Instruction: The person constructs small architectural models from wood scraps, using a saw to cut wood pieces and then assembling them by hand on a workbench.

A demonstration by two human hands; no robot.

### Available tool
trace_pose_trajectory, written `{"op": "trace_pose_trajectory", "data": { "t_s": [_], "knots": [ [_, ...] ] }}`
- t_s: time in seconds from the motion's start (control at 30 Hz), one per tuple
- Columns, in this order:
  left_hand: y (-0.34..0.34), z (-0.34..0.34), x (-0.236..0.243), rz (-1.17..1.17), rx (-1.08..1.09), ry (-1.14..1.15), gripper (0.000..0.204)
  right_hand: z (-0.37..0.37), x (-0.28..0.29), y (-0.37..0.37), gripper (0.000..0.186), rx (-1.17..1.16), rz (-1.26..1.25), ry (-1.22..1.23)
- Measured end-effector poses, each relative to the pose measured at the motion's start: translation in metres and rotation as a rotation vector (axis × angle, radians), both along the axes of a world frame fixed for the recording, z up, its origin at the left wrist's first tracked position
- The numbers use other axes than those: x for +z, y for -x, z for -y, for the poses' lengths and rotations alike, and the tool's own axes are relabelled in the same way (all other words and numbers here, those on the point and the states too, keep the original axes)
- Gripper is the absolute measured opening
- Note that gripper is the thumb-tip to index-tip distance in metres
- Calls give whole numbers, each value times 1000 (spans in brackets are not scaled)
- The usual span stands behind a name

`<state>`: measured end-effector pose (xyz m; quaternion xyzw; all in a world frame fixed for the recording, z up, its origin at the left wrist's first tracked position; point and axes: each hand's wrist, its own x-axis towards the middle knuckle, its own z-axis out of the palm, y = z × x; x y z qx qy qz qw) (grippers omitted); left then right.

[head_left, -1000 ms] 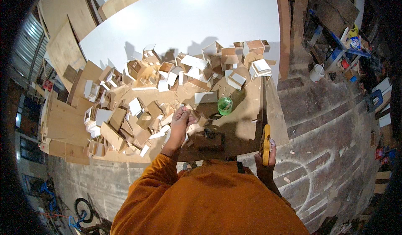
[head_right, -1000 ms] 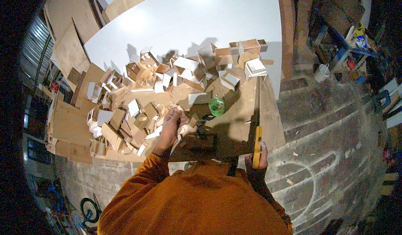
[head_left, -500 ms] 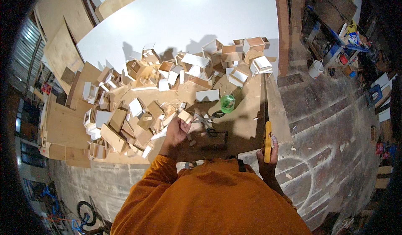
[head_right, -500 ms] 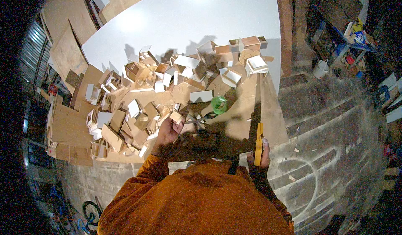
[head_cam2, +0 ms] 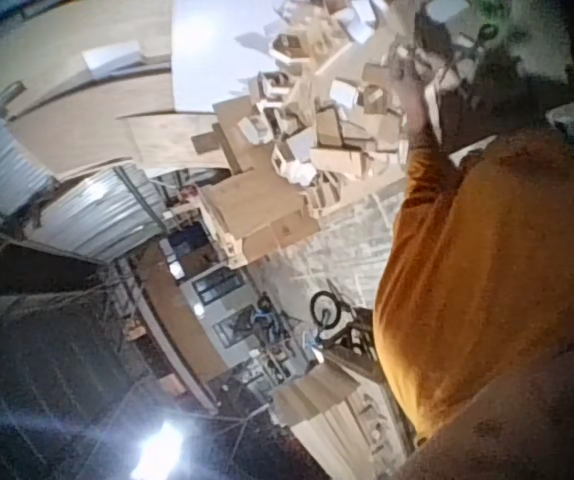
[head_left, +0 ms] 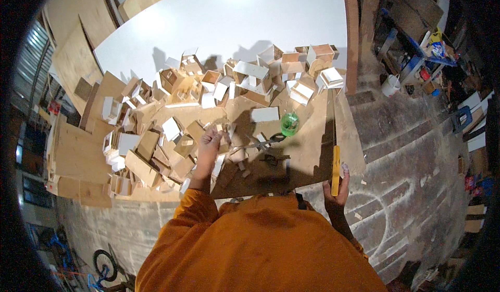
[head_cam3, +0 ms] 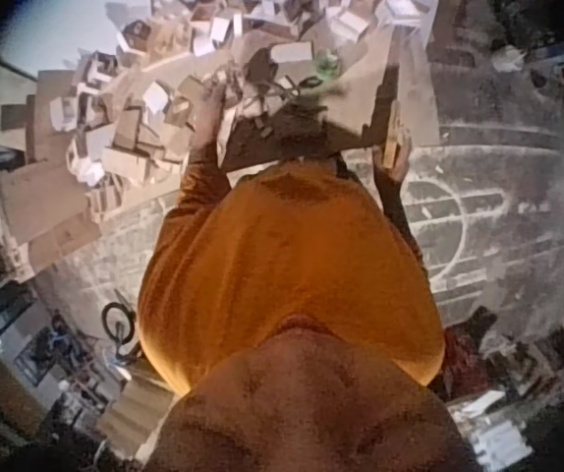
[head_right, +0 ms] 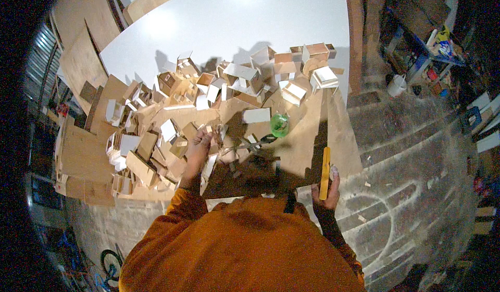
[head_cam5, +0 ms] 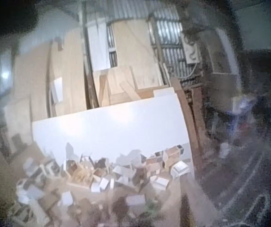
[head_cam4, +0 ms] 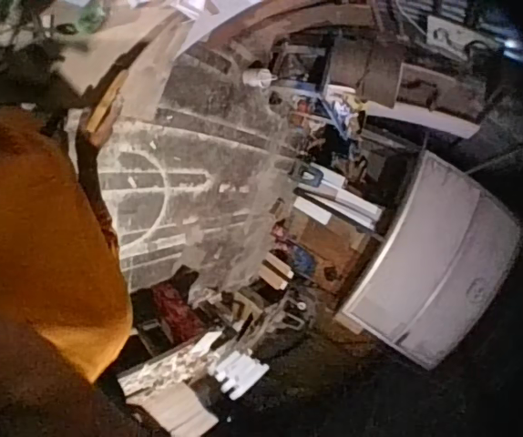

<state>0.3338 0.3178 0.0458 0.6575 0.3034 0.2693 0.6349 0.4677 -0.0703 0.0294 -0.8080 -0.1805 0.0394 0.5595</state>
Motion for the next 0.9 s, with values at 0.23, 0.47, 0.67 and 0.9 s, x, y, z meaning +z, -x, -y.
{"op": "trace_pose_trajectory", "data": {
  "t_s": [0.23,0.47,0.67,0.9],
  "knots": [
    [13,-20,28,-307,179,-762,19,-6,13,4,76,1,29,11],
    [32,32,21,-401,-485,-1106,32,-6,2,3,75,-4,45,-20],
    [38,73,-14,-270,-439,-1173,30,-3,-1,2,76,0,-28,37],
    [41,91,4,-353,-355,-569,21,12,-20,-8,75,-34,-108,-119]
  ]
}}
